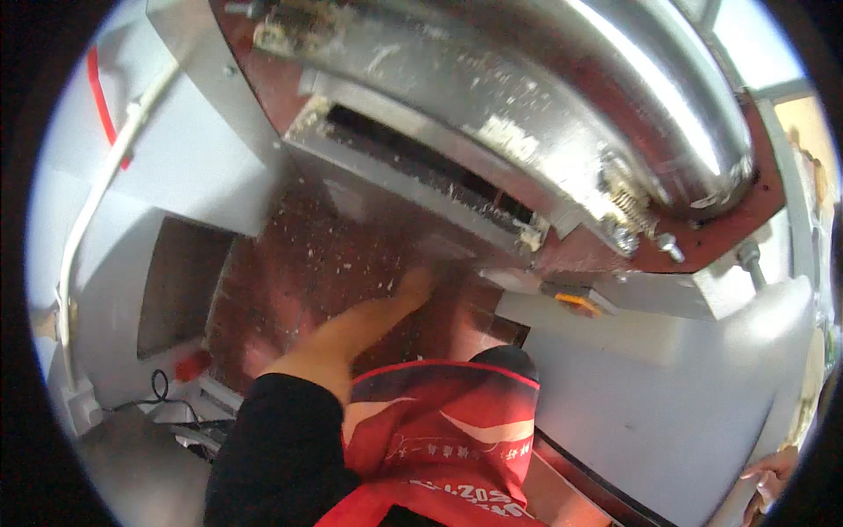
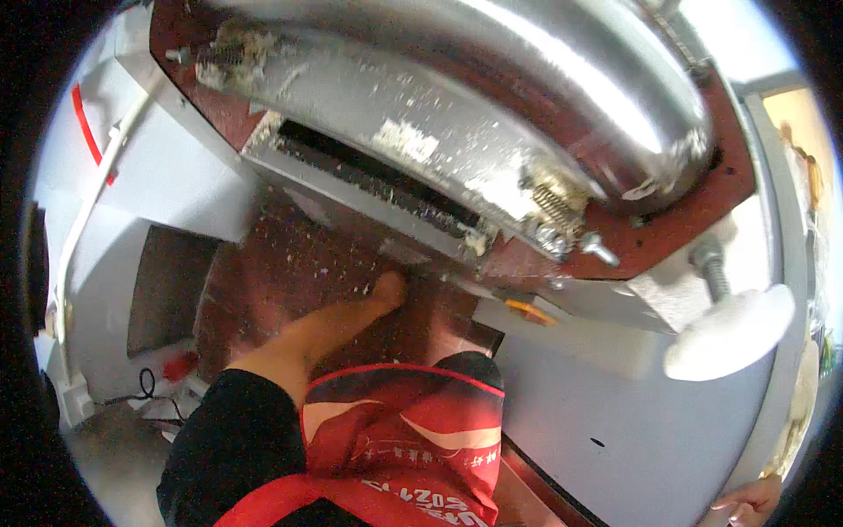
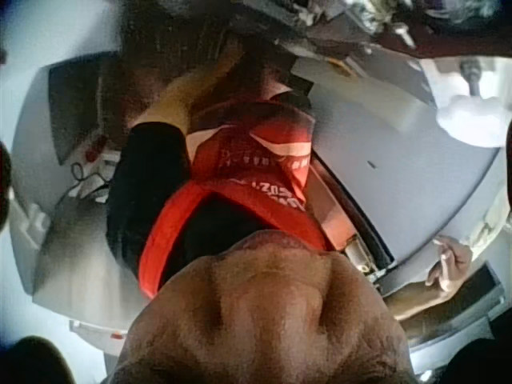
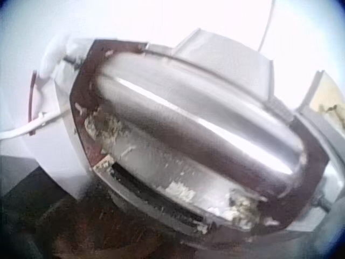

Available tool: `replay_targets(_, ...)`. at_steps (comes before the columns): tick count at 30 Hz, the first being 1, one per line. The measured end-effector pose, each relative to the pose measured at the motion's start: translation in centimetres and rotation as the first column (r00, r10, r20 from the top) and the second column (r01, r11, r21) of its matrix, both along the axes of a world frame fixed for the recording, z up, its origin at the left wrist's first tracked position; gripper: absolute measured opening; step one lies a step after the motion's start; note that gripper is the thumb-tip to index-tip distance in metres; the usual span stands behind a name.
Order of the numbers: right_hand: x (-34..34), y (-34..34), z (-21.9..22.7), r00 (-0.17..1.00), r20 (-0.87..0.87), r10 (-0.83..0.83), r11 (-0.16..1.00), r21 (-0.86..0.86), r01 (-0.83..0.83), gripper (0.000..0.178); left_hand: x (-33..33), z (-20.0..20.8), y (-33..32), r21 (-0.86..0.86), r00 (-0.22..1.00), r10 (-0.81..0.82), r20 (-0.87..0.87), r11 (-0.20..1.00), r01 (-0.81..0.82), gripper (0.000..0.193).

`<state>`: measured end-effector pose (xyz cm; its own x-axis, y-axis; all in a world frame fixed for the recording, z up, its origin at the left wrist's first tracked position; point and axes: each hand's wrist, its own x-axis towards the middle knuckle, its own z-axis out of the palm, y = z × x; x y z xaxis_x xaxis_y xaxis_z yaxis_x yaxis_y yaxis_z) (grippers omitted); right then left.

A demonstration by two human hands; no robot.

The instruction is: The person cleans the floor, then retrieves dough from a mixer and kneads it on a stainless steel table. They feed the dough through a roller machine to flatten it, then continue kneading and rolling the dough.

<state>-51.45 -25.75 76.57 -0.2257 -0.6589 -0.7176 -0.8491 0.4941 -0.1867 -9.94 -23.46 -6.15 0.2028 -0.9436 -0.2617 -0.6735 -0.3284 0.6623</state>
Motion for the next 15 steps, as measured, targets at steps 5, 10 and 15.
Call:
replay_targets(5,-5.3,0.0,-2.7,0.993,0.017,-0.119,0.992,-0.033,0.12,0.041,3.7,17.0,4.9,-0.099,0.87,-0.291,-0.399,0.956,0.274,0.018)
replay_targets(10,-1.5,2.3,-2.8,0.98,0.194,0.04,0.983,-0.184,-0.003,0.041,6.1,37.6,3.8,-0.712,0.918,-0.387,-0.084,0.668,0.216,0.015)
replay_targets(15,5.2,5.2,-1.5,0.96,0.249,0.128,0.907,-0.42,-0.012,0.042,6.5,45.6,0.0,-0.704,0.948,-0.135,0.287,0.642,0.304,0.022)
